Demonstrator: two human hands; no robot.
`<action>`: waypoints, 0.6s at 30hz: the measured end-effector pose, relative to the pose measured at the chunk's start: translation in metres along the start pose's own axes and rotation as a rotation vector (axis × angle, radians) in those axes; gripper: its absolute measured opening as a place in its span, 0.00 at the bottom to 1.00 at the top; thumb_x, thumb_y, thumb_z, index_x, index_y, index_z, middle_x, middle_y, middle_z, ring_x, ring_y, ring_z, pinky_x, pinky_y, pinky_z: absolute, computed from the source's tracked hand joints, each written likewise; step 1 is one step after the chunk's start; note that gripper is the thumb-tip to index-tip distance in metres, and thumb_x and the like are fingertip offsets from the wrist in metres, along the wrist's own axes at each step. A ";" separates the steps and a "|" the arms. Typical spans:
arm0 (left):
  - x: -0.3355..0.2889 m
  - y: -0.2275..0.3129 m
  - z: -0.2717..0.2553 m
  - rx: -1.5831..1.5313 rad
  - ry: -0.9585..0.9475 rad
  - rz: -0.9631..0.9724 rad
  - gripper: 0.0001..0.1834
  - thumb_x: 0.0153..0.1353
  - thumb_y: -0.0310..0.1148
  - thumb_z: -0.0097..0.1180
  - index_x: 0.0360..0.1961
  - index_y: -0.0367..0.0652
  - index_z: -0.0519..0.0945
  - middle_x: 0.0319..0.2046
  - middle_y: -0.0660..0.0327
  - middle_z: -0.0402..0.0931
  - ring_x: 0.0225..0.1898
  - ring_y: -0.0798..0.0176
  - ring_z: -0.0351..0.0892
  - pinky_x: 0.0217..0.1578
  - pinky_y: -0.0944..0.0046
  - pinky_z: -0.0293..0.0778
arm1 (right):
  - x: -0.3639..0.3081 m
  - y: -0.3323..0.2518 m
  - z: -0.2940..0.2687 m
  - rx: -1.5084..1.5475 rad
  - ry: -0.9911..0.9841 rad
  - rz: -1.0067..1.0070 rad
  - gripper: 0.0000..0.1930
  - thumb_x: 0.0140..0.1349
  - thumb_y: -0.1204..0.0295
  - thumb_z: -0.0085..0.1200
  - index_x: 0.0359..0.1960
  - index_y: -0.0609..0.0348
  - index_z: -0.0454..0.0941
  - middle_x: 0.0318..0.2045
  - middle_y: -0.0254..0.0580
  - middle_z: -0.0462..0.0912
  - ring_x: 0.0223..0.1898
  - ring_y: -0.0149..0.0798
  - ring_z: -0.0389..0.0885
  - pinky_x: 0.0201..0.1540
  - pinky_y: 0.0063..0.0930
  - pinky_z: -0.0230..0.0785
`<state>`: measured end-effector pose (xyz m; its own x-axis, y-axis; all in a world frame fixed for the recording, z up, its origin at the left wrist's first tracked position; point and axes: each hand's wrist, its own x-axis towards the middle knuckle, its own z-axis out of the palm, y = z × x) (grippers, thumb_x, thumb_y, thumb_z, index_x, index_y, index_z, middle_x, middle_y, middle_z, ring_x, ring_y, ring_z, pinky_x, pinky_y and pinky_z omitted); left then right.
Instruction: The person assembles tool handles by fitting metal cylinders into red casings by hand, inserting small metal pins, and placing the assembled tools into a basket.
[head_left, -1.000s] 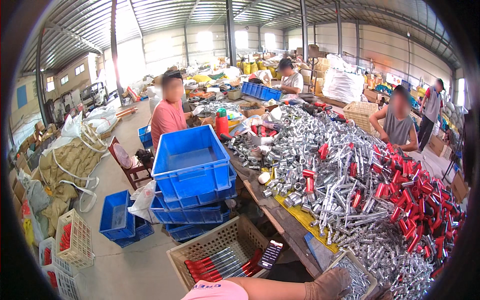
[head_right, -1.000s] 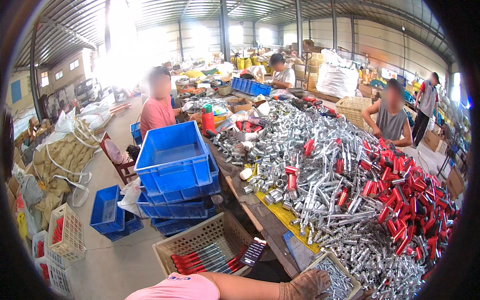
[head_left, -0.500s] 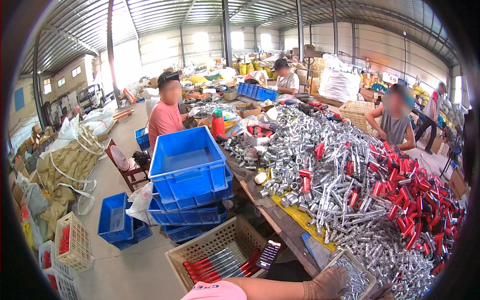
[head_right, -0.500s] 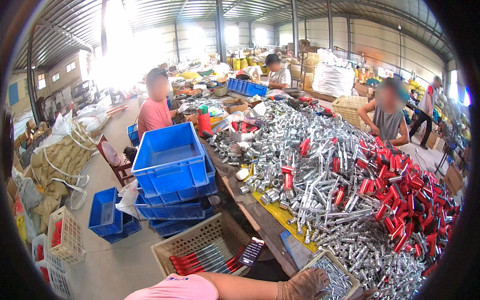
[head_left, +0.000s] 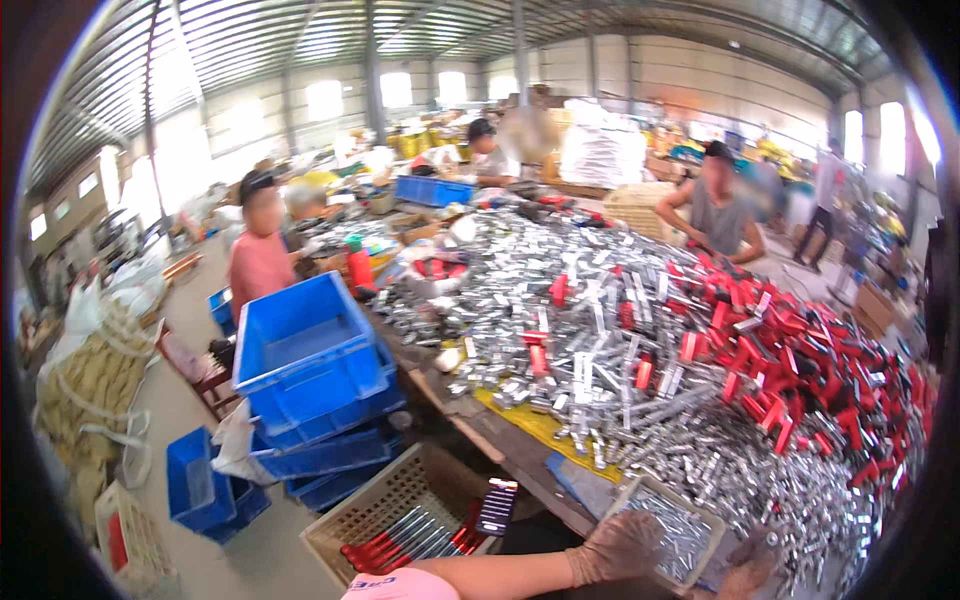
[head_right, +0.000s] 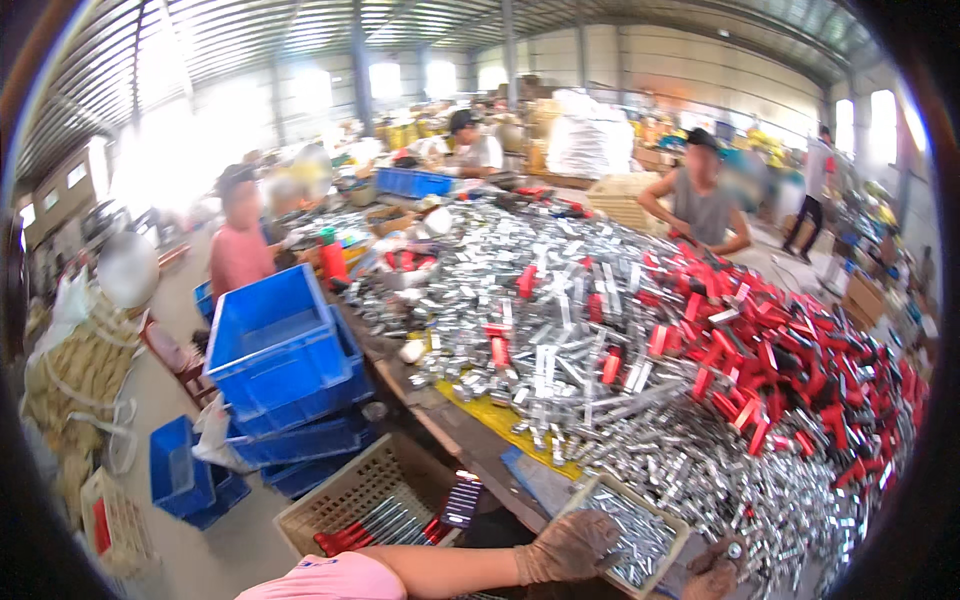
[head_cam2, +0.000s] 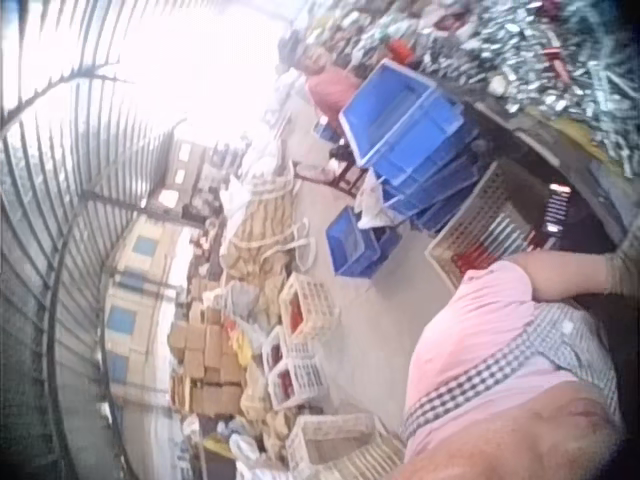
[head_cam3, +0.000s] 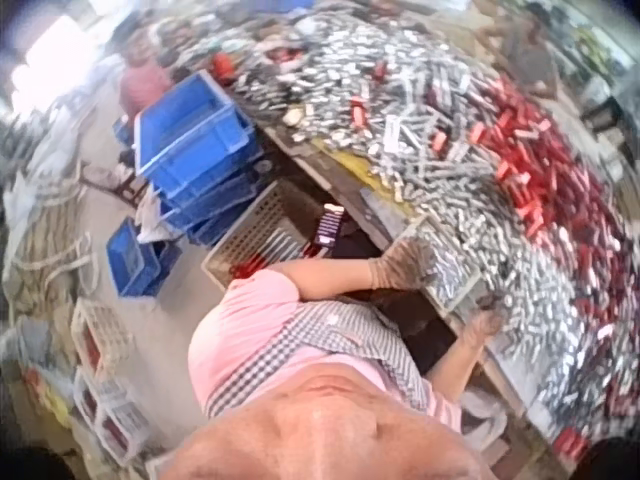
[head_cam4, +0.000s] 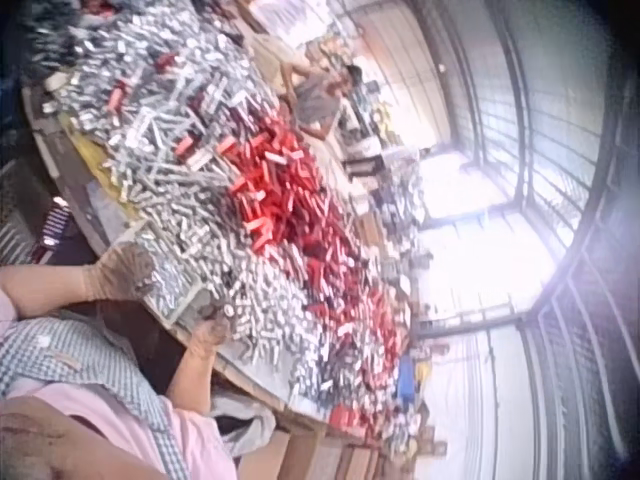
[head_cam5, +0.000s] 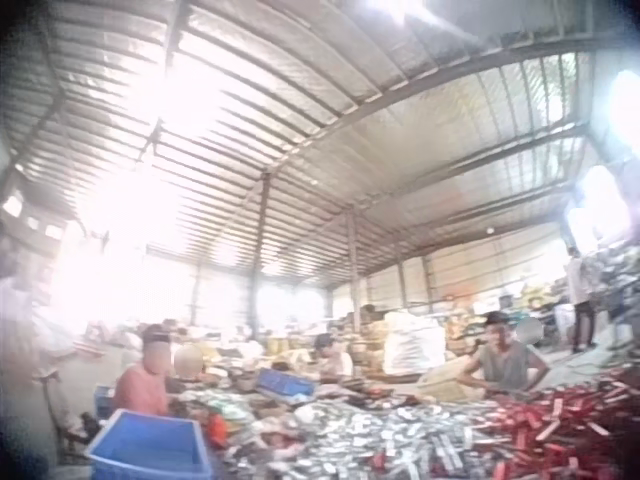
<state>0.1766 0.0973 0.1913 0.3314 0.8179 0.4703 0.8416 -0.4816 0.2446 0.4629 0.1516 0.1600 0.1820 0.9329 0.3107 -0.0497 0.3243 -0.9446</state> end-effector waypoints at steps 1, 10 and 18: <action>0.002 0.002 0.004 -0.019 0.048 -0.006 0.20 0.61 0.48 0.50 0.31 0.39 0.75 0.31 0.55 0.75 0.39 0.53 0.75 0.44 0.56 0.72 | -0.002 -0.008 0.004 0.132 0.026 0.073 0.25 0.58 0.49 0.54 0.46 0.58 0.77 0.24 0.33 0.77 0.18 0.27 0.72 0.18 0.22 0.63; 0.012 0.008 -0.025 0.084 -0.086 -0.026 0.20 0.59 0.49 0.52 0.35 0.42 0.80 0.38 0.57 0.79 0.43 0.55 0.77 0.47 0.57 0.72 | -0.020 -0.090 0.042 0.037 0.031 -0.138 0.29 0.62 0.41 0.48 0.17 0.55 0.69 0.11 0.32 0.68 0.13 0.24 0.67 0.14 0.14 0.56; 0.011 0.012 -0.019 0.106 -0.055 -0.002 0.17 0.57 0.47 0.55 0.33 0.44 0.81 0.37 0.60 0.80 0.43 0.56 0.78 0.44 0.57 0.73 | -0.029 -0.055 0.025 0.355 0.024 -0.027 0.26 0.57 0.47 0.56 0.24 0.63 0.76 0.13 0.35 0.73 0.14 0.25 0.68 0.18 0.17 0.59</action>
<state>0.1820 0.0941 0.2155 0.3496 0.8364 0.4222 0.8818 -0.4460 0.1533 0.4361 0.1110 0.2055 0.2104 0.9206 0.3291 -0.3815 0.3872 -0.8394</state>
